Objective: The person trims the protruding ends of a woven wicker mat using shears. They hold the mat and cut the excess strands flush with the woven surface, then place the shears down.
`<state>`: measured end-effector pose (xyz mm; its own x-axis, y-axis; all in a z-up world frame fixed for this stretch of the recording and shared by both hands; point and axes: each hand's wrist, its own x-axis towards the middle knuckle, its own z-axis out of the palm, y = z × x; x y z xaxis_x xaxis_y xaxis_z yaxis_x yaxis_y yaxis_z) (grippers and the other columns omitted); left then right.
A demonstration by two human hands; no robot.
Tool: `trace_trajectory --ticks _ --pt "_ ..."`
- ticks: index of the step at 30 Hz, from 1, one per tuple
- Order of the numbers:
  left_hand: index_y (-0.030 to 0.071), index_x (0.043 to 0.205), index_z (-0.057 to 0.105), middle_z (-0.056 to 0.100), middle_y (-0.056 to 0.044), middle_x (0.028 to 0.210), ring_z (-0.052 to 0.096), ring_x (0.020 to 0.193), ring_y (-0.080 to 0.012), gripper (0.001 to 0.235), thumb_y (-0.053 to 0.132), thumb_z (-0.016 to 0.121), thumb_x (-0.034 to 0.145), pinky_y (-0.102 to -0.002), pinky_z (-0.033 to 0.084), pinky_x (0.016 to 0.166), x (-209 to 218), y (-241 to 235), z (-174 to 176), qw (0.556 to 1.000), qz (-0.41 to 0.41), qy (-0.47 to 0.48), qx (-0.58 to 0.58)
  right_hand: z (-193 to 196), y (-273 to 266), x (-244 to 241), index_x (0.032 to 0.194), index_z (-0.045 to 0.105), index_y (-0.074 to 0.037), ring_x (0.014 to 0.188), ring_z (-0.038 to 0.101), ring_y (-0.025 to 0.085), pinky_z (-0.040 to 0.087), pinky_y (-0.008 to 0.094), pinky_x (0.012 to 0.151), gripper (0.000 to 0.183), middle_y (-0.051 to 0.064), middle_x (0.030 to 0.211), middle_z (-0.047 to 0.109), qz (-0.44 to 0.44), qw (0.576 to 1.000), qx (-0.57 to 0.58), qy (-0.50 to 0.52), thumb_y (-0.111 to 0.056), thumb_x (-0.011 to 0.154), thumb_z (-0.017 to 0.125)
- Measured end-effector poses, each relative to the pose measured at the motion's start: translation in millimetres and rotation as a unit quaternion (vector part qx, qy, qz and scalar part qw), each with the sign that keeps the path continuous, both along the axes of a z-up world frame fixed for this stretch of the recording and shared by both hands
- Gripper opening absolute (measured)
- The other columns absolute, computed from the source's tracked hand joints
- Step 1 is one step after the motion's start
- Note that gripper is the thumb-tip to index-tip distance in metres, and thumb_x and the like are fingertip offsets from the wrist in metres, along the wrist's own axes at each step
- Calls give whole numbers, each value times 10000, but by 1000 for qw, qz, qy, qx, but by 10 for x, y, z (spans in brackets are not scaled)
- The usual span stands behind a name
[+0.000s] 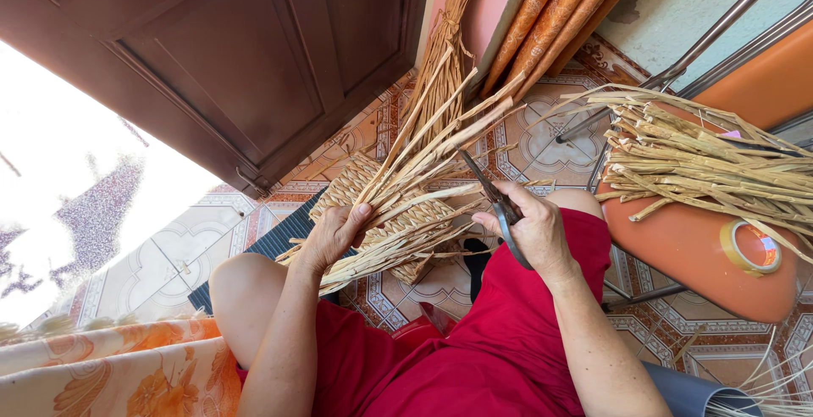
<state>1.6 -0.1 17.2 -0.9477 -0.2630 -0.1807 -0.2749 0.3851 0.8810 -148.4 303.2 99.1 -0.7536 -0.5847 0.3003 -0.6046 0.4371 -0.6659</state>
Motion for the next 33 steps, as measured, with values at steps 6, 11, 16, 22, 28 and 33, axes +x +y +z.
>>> trace_trajectory --ticks 6,11,16,22,28,33 --pt "27 700 729 607 -69 518 622 531 -196 795 673 359 981 -365 530 600 -10 -2 -24 1000 10 5 -10 -75 30 -9 1155 689 -72 696 665 71 545 257 628 452 17 846 753 6 998 -22 -61 -210 776 892" --pt "16 694 737 611 -71 516 624 541 -201 820 687 367 987 -371 531 612 -16 -1 -18 1000 14 10 -22 -25 50 7 1181 685 -61 669 639 109 548 282 629 518 28 896 753 48 998 -30 -13 -203 735 906" --pt "46 739 757 620 -81 525 652 544 -208 797 712 371 946 -376 539 606 -31 16 -30 999 9 -15 -27 101 30 -17 1165 666 -52 671 644 132 542 306 623 570 38 818 685 60 997 -14 36 -239 697 931" --pt "24 696 706 620 -88 538 668 567 -221 820 731 374 945 -382 549 631 -34 12 -68 998 -10 -18 -53 266 -21 -71 1164 681 -79 621 616 172 527 345 597 567 52 742 621 40 996 38 67 -312 711 929" --pt "32 682 706 631 -90 538 683 585 -231 832 753 374 930 -390 550 657 -33 15 -84 997 -16 -18 -75 260 -69 -129 1148 689 -97 609 627 165 526 344 577 546 41 722 631 30 995 69 61 -315 710 932" --pt "36 680 689 629 -92 540 684 578 -241 831 756 357 928 -399 555 646 -60 10 -101 997 -4 -34 -74 40 -80 -150 1158 675 -84 620 597 126 516 297 582 509 28 713 620 38 999 19 6 -253 746 922"
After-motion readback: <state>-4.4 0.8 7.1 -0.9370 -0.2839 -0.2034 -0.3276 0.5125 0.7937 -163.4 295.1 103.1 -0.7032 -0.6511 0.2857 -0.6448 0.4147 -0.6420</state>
